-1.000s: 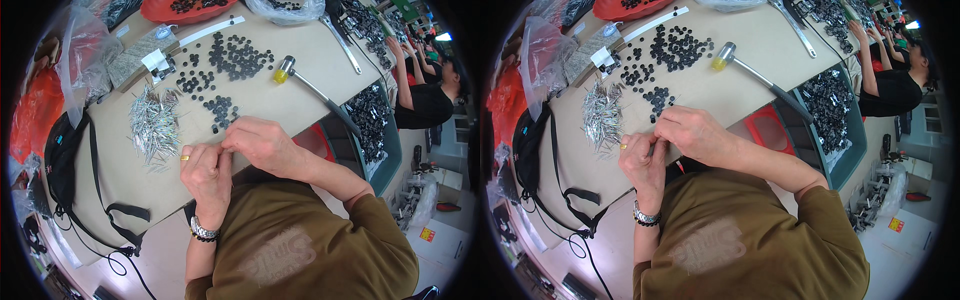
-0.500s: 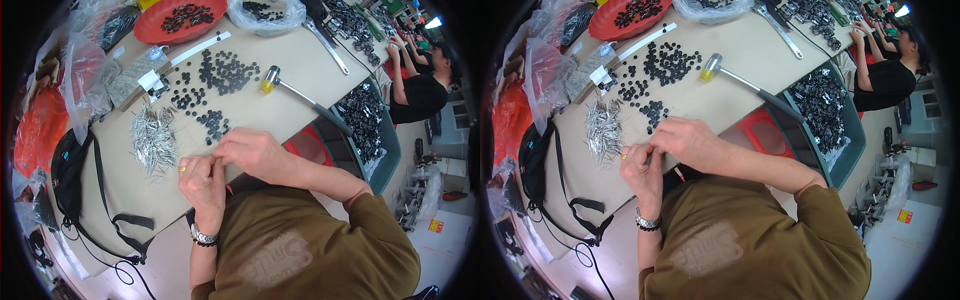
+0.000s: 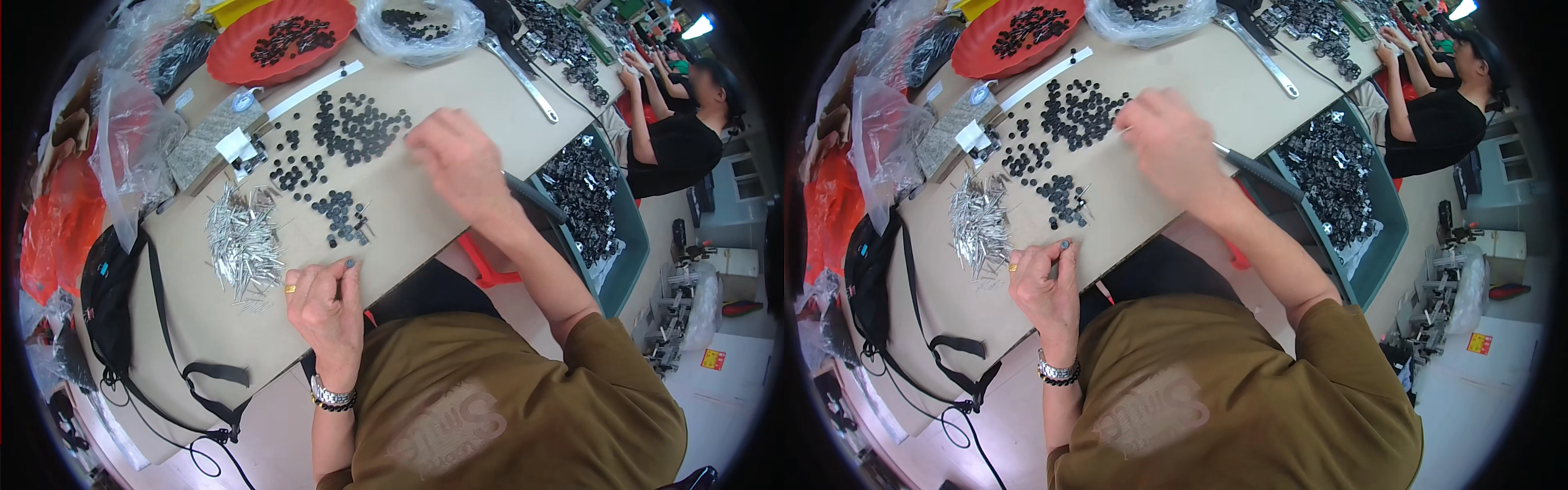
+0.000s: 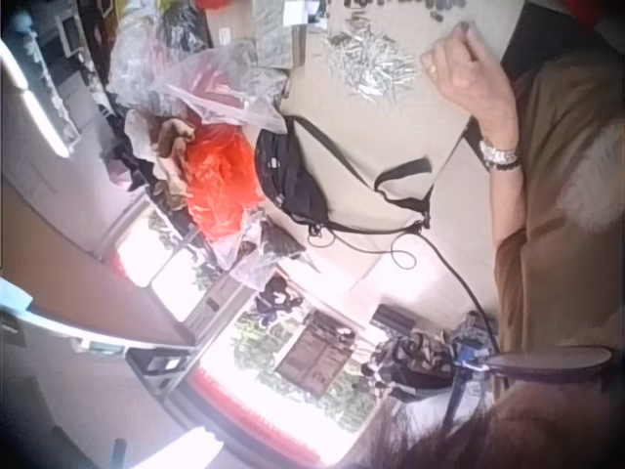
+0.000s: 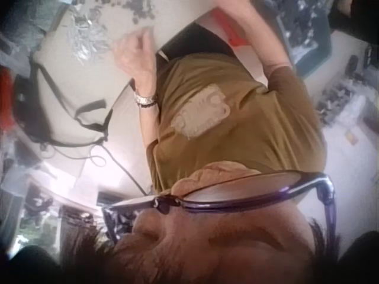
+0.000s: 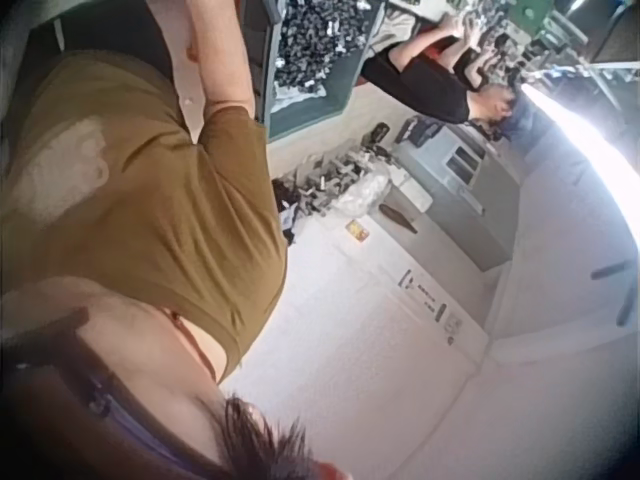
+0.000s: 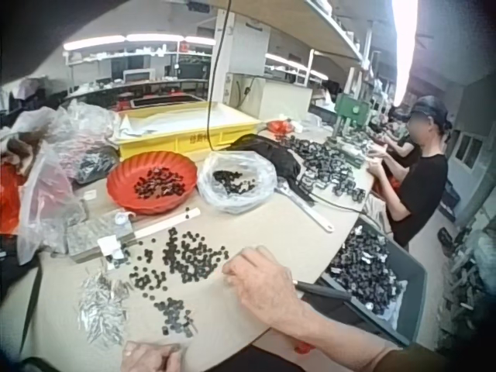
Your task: The person assembles small black grommets and silver pins by hand at a workshop table, using a hammer to secure the components.
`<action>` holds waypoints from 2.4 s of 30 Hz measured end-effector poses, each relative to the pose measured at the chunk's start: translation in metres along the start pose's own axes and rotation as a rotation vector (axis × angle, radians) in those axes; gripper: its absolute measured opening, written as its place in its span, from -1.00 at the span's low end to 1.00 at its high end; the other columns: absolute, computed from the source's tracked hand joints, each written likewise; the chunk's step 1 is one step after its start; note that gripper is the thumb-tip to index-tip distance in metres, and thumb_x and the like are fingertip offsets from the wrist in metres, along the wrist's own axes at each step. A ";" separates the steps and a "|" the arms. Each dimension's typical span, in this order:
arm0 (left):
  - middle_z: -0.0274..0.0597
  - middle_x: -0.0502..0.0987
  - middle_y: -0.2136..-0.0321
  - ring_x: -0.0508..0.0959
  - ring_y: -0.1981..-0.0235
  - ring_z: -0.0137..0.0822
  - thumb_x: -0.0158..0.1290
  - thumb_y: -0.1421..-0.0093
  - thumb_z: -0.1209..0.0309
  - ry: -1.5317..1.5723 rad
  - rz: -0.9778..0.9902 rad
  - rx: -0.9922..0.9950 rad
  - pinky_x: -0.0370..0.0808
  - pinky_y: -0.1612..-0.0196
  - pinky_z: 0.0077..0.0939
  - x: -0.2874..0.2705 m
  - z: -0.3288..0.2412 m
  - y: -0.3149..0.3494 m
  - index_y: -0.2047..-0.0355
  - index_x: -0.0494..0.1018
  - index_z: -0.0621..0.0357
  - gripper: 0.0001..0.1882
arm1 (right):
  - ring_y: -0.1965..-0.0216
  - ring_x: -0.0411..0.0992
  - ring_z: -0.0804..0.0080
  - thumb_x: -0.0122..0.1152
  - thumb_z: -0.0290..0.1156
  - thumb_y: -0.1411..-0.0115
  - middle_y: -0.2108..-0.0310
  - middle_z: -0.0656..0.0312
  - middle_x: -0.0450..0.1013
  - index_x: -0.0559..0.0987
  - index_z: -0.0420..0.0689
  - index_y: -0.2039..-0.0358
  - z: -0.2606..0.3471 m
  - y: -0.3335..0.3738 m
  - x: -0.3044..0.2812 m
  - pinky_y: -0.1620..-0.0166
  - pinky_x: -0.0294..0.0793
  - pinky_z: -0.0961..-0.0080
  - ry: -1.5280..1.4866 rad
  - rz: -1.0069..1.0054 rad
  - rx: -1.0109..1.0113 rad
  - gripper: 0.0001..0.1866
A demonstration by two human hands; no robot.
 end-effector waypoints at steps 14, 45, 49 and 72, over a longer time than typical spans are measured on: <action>-0.19 0.54 0.57 0.42 0.49 -0.26 0.34 -0.01 0.61 0.004 0.015 0.009 0.35 0.32 -0.39 -0.001 0.001 -0.002 0.48 0.61 0.26 -0.90 | 0.31 0.51 0.17 0.27 -0.47 -0.17 0.27 0.18 0.46 0.59 -0.11 0.13 0.016 0.034 -0.032 0.30 0.51 0.26 -0.127 0.203 0.035 -0.77; -0.16 0.53 0.57 0.44 0.60 -0.36 0.19 -0.25 0.54 0.001 0.016 -0.279 0.41 0.40 -0.46 -0.018 0.006 -0.035 0.27 0.54 0.25 -0.93 | 0.23 0.46 0.06 0.26 -0.62 -0.09 0.30 0.09 0.47 0.63 -0.19 0.14 -0.043 0.026 -0.026 0.12 0.49 0.19 -0.043 0.090 0.272 -0.72; -0.17 0.52 0.61 0.38 0.64 -0.42 0.14 -0.30 0.47 -0.064 0.057 -0.157 0.41 0.45 -0.44 -0.027 0.003 -0.111 0.25 0.51 0.29 -0.89 | 0.18 0.40 0.06 0.29 -0.61 -0.09 0.31 0.10 0.46 0.65 -0.19 0.13 -0.060 0.033 -0.024 0.07 0.45 0.19 0.103 0.081 0.275 -0.71; -0.43 0.51 0.54 0.37 0.50 -0.65 0.23 -0.24 0.48 0.173 -0.093 -0.116 0.35 0.38 -0.71 -0.025 -0.006 -0.143 0.12 0.63 0.30 -0.78 | 0.19 0.41 0.20 0.34 -0.56 -0.05 0.34 0.24 0.40 0.55 -0.10 0.31 0.026 0.012 0.034 0.15 0.45 0.28 -0.346 0.306 0.000 -0.81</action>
Point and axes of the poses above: each hand's wrist, its own y-axis away from the middle knuckle, its own x-axis out of the palm, z = x × y, the point moved 4 cm from there along -y, towards the middle knuckle
